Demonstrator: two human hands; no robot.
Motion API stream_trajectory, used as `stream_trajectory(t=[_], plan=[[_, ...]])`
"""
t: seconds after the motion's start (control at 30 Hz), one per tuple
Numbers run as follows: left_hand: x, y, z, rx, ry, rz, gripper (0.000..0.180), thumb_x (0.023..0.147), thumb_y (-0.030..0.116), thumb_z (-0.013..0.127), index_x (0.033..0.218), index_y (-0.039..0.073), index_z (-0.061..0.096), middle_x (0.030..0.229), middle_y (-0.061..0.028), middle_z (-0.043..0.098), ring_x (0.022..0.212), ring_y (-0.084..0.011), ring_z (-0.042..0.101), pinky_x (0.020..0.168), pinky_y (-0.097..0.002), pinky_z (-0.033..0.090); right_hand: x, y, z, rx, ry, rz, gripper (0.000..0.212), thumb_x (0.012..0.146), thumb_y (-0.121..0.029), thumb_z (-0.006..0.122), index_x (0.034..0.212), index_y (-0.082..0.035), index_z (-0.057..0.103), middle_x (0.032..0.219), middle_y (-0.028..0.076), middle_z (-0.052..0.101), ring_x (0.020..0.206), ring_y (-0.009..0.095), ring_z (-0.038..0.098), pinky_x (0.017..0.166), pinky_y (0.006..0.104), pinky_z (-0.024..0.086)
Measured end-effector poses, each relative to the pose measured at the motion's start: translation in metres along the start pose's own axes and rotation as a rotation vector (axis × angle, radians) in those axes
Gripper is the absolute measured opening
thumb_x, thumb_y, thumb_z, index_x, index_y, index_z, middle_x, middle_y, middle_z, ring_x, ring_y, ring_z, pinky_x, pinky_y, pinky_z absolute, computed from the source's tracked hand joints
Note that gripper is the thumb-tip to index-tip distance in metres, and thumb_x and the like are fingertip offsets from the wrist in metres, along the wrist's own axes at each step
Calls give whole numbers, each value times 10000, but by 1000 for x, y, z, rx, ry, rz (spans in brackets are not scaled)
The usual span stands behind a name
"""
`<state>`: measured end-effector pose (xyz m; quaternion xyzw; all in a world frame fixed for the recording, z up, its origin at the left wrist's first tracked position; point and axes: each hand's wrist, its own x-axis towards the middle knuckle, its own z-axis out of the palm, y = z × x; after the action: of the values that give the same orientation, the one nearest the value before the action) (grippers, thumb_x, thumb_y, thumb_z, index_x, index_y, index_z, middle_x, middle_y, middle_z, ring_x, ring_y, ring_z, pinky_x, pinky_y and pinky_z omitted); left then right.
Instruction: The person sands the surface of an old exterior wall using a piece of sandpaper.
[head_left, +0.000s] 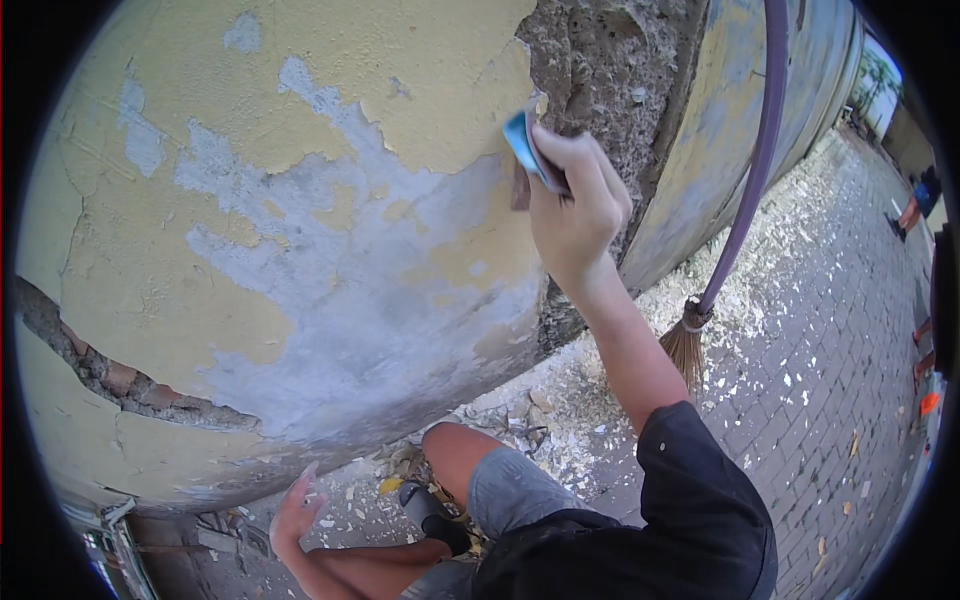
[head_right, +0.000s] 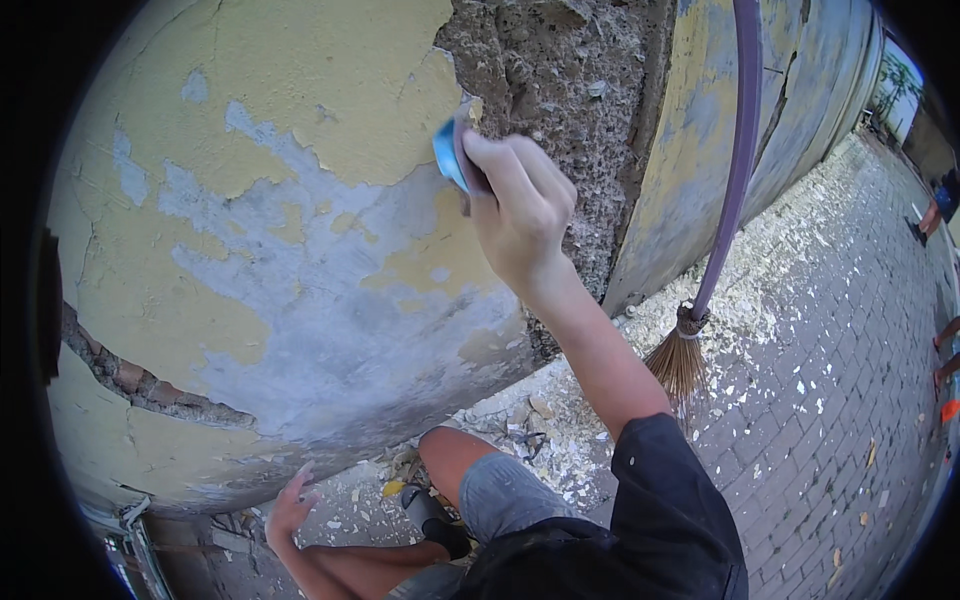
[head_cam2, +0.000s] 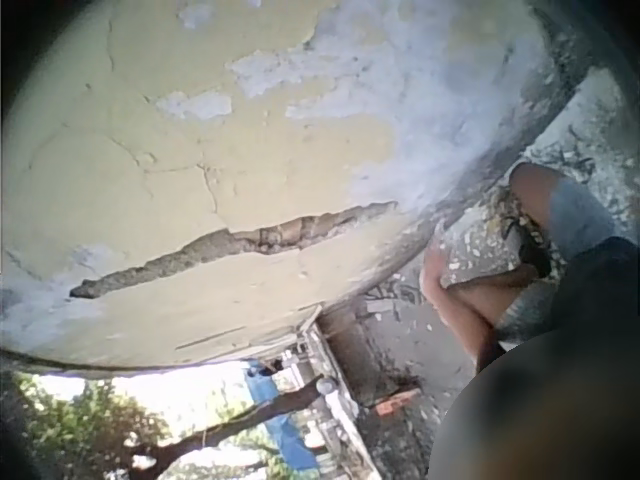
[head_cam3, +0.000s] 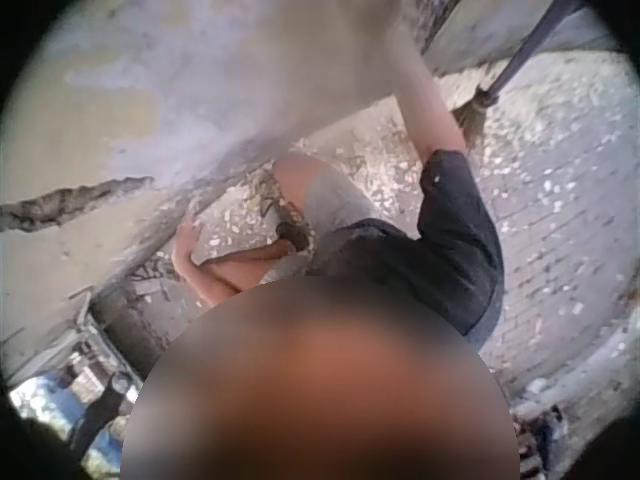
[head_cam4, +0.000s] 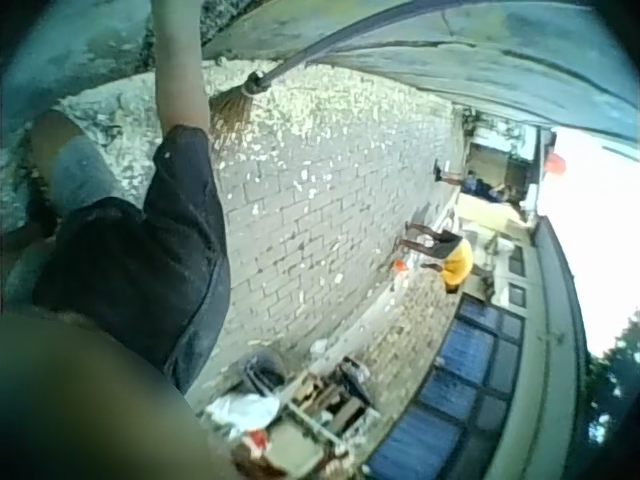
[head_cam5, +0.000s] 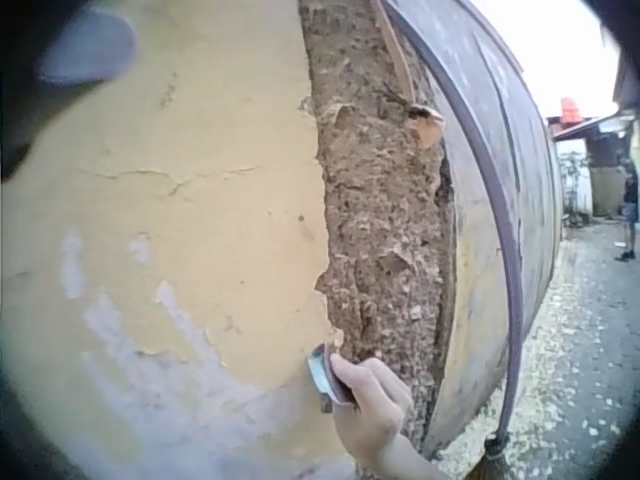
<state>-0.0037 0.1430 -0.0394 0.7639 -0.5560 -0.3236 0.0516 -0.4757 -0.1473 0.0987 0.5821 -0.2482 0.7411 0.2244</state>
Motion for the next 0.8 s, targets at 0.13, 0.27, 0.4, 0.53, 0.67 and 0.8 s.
stream_trajectory(t=[0.13,0.27,0.4,0.53,0.67,0.8], plan=[[34,-44,0,179,-4,-14,708,890,138,695,1532,180,400,1403,-146,578,1177,-264,626,1000,-379,492,35,7,20,10,69,-190,255,721,65,753,955,-2,676,627,82,519,532,217,539,480,336,399],[40,-25,2,-10,-4,31,705,892,160,697,1530,186,399,1390,-148,592,1168,-269,634,1003,-372,494,-76,11,-23,-92,-77,-37,222,722,74,755,915,-10,687,604,54,503,509,194,515,464,313,378],[27,-23,2,78,49,56,703,892,173,698,1529,207,403,1384,-144,598,1159,-272,638,1000,-379,495,5,0,3,-67,-44,-103,221,751,119,759,934,17,690,650,96,576,548,190,552,501,282,419],[20,-16,0,198,47,31,713,886,139,695,1531,216,402,1401,-146,585,1172,-276,631,999,-396,492,41,3,29,-6,84,-158,244,699,66,713,924,-16,662,629,76,506,546,231,538,485,347,395],[11,7,-3,22,31,-13,691,896,216,696,1525,199,412,1417,-168,568,1304,-324,546,1091,-398,410,-73,11,-14,-92,-23,-114,218,742,49,768,938,-9,693,584,46,485,495,195,501,460,315,362],[3,4,-4,-42,37,-47,689,893,206,697,1523,190,417,1433,-177,552,1310,-318,544,1097,-396,406,-43,5,-9,-86,-45,-66,253,722,46,761,957,-16,692,596,46,504,512,194,509,468,326,366]])
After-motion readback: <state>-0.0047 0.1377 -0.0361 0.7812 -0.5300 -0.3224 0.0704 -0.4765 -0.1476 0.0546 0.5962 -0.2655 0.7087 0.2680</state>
